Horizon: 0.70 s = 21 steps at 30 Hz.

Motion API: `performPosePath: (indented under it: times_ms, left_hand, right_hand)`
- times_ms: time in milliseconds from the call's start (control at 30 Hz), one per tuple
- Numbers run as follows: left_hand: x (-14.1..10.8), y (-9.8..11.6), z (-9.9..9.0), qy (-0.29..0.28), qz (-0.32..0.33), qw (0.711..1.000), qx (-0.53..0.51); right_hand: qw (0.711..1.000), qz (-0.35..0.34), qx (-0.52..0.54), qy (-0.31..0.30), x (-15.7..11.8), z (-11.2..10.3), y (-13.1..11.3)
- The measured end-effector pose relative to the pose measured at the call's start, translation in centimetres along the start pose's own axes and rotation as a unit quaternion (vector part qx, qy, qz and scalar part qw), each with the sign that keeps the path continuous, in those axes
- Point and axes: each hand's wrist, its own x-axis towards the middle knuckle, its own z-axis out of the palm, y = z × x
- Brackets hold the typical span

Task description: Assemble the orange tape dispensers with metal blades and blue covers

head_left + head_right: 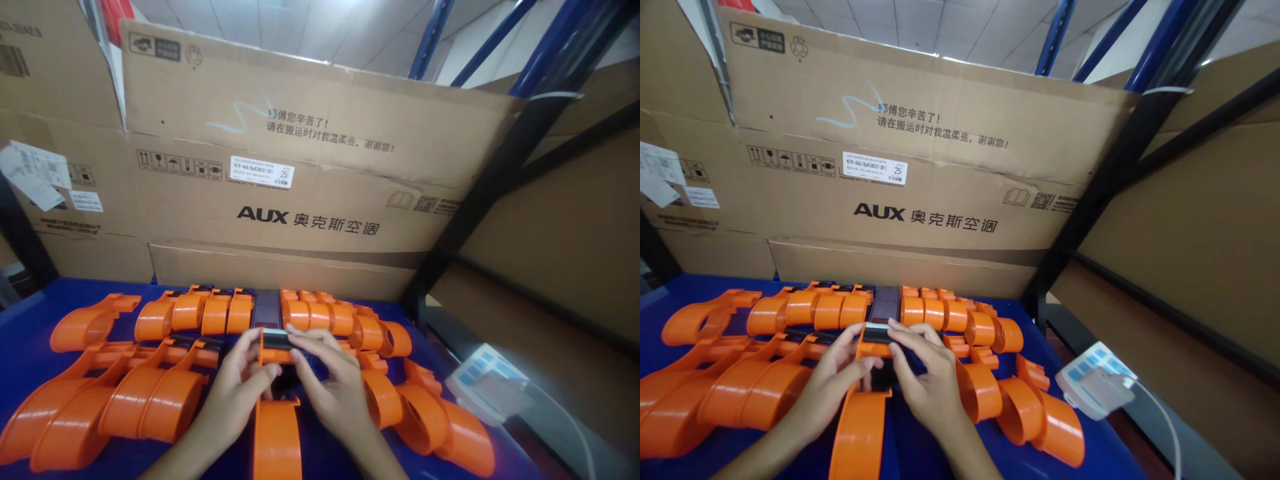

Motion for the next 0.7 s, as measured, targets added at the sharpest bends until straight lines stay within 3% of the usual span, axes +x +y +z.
performPosePath:
  times_ms: [167, 367, 567, 700]
  left_hand:
    - [0.0, 0.1, 0.1, -0.016, -0.004, 1.0, 0.016]
    - [0.0, 0.5, -0.2, 0.017, 0.007, 0.999, 0.033]
    - [0.3, 0.9, -0.7, 0.023, 0.01, 1.0, 0.008]
    - [0.3, 0.8, -0.5, 0.022, 0.005, 1.0, 0.005]
  right_hand:
    - [0.999, -0.007, -0.031, -0.022, 0.1, -0.6, -0.4]
    - [0.987, 0.076, -0.112, 0.09, 0.6, -1.6, 1.7]
    - [0.967, 0.142, -0.209, -0.038, 0.1, -1.8, 4.2]
    - [0.962, 0.146, -0.218, -0.072, -0.4, -1.5, 4.6]
